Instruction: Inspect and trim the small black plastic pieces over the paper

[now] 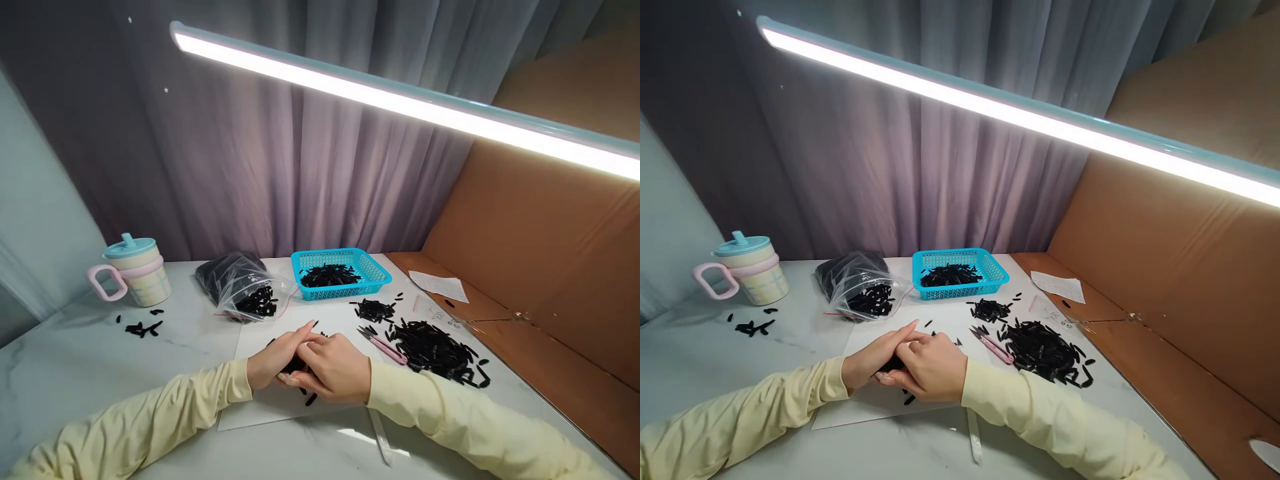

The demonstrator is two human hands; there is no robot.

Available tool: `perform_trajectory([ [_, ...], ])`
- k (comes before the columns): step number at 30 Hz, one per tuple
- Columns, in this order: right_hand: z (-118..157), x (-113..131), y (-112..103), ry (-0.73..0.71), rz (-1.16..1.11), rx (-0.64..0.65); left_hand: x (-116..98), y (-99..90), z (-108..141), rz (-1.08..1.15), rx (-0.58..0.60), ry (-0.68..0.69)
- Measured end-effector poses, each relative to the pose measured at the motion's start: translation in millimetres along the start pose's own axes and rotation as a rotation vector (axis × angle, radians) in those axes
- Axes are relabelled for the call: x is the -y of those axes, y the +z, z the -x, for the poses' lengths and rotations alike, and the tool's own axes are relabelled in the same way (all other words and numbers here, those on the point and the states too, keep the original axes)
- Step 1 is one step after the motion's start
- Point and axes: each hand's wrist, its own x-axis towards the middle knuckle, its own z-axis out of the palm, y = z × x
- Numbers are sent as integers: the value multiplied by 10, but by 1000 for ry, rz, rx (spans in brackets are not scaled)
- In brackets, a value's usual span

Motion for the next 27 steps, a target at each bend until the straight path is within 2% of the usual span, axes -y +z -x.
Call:
perform_trajectory([
  [4, 6, -22, 341, -172, -32, -109, 103, -93, 23, 73, 132, -76],
  [8, 50, -47, 474, -139, -94, -169, 123, -143, 16, 86, 194, -95],
  [15, 77, -55, 493, -22, -184, -264, 123, -222, 5, 181, 255, -93],
  [19, 90, -61, 422, 148, -261, -325, 125, -221, 7, 201, 159, -45],
  [23, 87, -28, 319, 313, -362, -346, 163, -139, 87, 54, -71, 136],
  [25, 98, 27, 276, 421, -559, -306, 206, -88, 170, -128, -195, 247],
  [27, 124, 102, 243, 580, -904, -225, 265, -46, 253, -343, -244, 342],
])
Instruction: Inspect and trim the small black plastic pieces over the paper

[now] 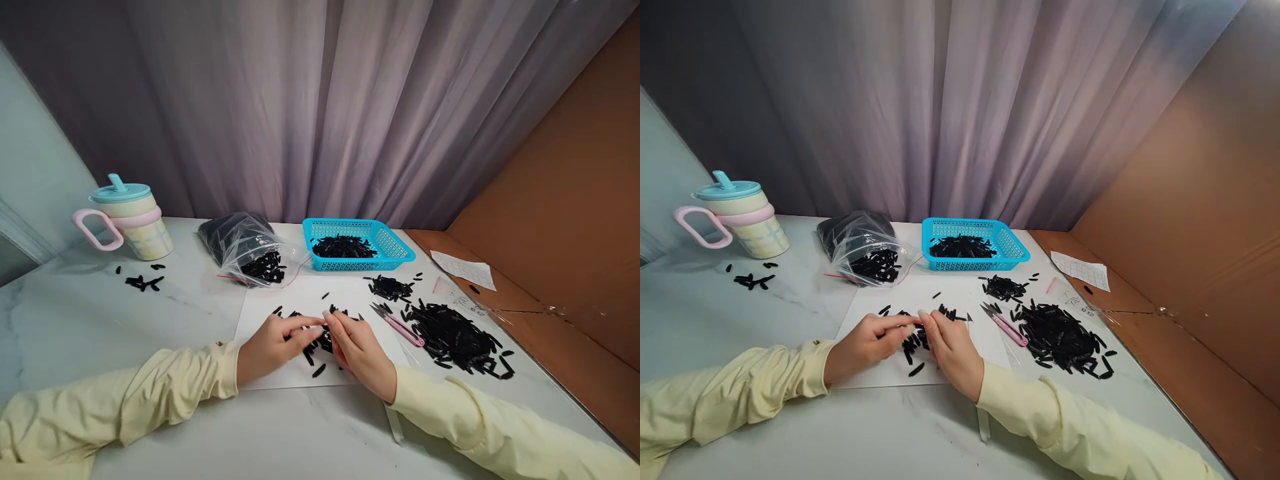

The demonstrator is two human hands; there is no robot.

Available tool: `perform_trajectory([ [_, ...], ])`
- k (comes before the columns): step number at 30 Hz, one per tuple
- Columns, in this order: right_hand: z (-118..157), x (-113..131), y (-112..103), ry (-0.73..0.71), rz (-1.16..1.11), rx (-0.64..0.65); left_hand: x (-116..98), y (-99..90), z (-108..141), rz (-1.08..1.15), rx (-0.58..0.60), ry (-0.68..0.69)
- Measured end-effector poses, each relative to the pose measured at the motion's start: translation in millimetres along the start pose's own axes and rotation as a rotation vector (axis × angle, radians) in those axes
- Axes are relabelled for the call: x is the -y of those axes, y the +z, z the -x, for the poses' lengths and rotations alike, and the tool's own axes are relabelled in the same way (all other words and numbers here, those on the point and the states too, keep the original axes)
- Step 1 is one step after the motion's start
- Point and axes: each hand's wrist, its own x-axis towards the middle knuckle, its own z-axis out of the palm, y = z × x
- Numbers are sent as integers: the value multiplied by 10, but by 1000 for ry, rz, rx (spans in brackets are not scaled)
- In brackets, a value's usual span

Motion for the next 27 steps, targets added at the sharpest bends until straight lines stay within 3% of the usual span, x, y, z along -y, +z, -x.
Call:
perform_trajectory([
  [3, 102, 58, 27, 245, -361, 115, 55, 33, 97, -208, 16, 169],
  [8, 147, 83, 24, 279, -477, 203, 160, 43, 102, -318, -19, 423],
  [12, 110, 67, 17, 297, -520, 240, 176, 36, 103, -408, -98, 533],
  [20, 73, 12, 10, 316, -635, 285, 167, 51, 96, -460, -207, 559],
  [27, 55, -13, 7, 257, -635, 307, 128, 24, 107, -371, -149, 441],
])
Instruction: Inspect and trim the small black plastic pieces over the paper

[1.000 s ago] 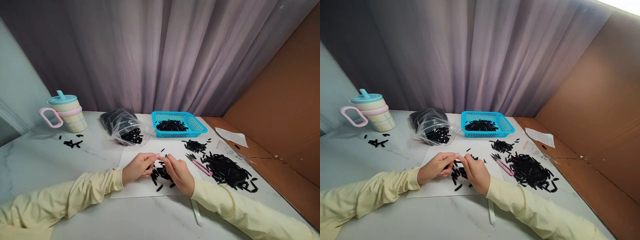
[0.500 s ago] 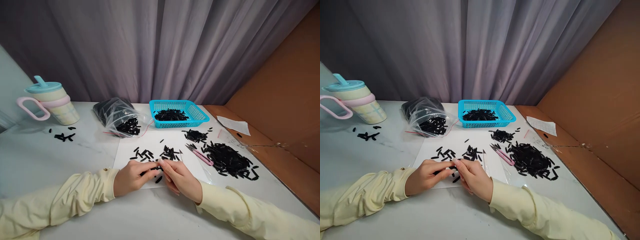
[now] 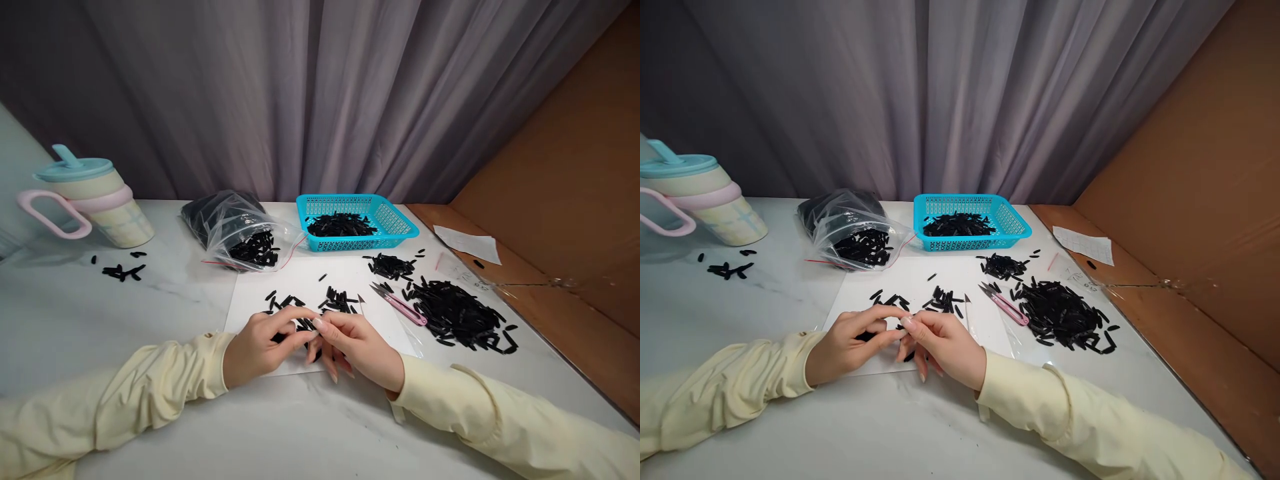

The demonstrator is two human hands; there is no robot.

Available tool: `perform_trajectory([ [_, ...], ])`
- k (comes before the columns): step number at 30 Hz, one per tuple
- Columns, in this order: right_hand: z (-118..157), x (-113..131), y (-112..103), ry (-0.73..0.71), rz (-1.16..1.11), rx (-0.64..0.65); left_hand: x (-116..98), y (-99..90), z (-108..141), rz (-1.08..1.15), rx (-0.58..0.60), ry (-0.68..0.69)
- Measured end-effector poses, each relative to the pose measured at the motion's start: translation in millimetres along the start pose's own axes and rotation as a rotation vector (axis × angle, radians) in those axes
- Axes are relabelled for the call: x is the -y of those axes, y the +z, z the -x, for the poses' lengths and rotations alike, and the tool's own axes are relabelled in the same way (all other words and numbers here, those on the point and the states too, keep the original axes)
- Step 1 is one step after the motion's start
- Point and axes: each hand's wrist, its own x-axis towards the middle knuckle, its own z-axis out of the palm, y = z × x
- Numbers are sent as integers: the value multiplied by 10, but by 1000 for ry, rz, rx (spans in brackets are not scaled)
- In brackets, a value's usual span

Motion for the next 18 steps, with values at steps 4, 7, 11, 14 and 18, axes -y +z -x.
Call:
perform_trajectory([
  [4, -7, 1, -16, -36, -78, -10, 12, 11, -9, 53, 23, -23],
  [7, -20, -5, -35, -38, -151, -13, 10, 16, -22, 83, 36, -124],
  [11, -44, -13, -52, -57, -227, -6, -2, -5, -55, 206, 16, -306],
  [14, -54, -8, -54, -75, -278, -4, 7, -25, -90, 341, 10, -462],
  [18, -61, 7, -69, -52, -315, -50, 10, -35, -138, 555, 27, -622],
])
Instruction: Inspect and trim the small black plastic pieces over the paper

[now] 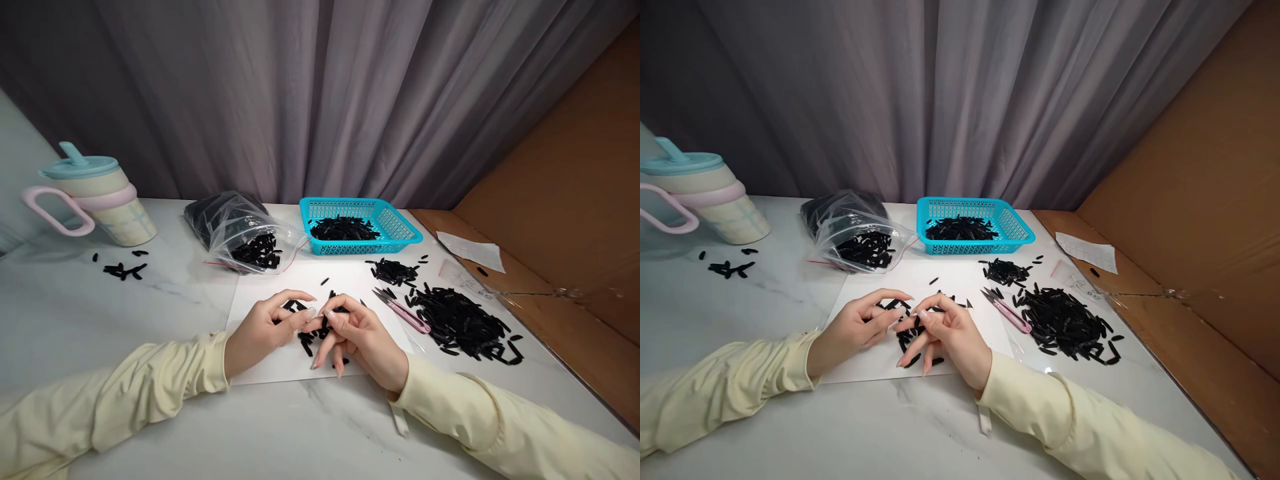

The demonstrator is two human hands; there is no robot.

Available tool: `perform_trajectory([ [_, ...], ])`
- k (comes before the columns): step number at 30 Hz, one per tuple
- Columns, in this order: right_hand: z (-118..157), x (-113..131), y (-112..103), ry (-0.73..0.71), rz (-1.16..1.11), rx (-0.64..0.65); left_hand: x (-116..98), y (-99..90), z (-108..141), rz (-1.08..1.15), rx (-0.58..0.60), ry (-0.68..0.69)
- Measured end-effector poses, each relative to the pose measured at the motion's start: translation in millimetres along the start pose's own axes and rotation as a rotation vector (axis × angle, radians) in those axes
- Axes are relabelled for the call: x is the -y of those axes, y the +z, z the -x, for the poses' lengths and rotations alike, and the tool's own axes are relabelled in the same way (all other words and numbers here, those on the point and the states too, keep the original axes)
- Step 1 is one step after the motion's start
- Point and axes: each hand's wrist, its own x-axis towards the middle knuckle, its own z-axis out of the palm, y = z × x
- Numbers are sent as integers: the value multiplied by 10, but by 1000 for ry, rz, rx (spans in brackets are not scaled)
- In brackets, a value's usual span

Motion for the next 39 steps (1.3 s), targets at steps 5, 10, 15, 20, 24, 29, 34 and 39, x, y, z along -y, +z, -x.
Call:
perform_trajectory([
  [5, -1, 22, -34, 26, -3, -113, -37, 36, 15, 130, 125, -119],
  [10, 24, 40, -37, 62, 9, -95, -29, 40, 37, 194, 235, -166],
  [15, 13, 38, -16, 51, -16, -72, -5, 17, 19, 226, 235, -155],
  [20, -1, 16, -35, -9, -77, -9, 34, 15, 52, 175, 99, -62],
  [24, 9, 15, -57, -14, -72, 51, 48, 29, 93, 108, 37, -25],
  [29, 14, 32, -49, 4, -79, 69, 51, 28, 110, 46, 21, 18],
  [34, 12, 45, -40, 21, -84, 73, 52, 20, 128, 36, 28, 37],
  [39, 19, 54, -37, 33, -78, 62, 61, 15, 122, 52, 39, 38],
])
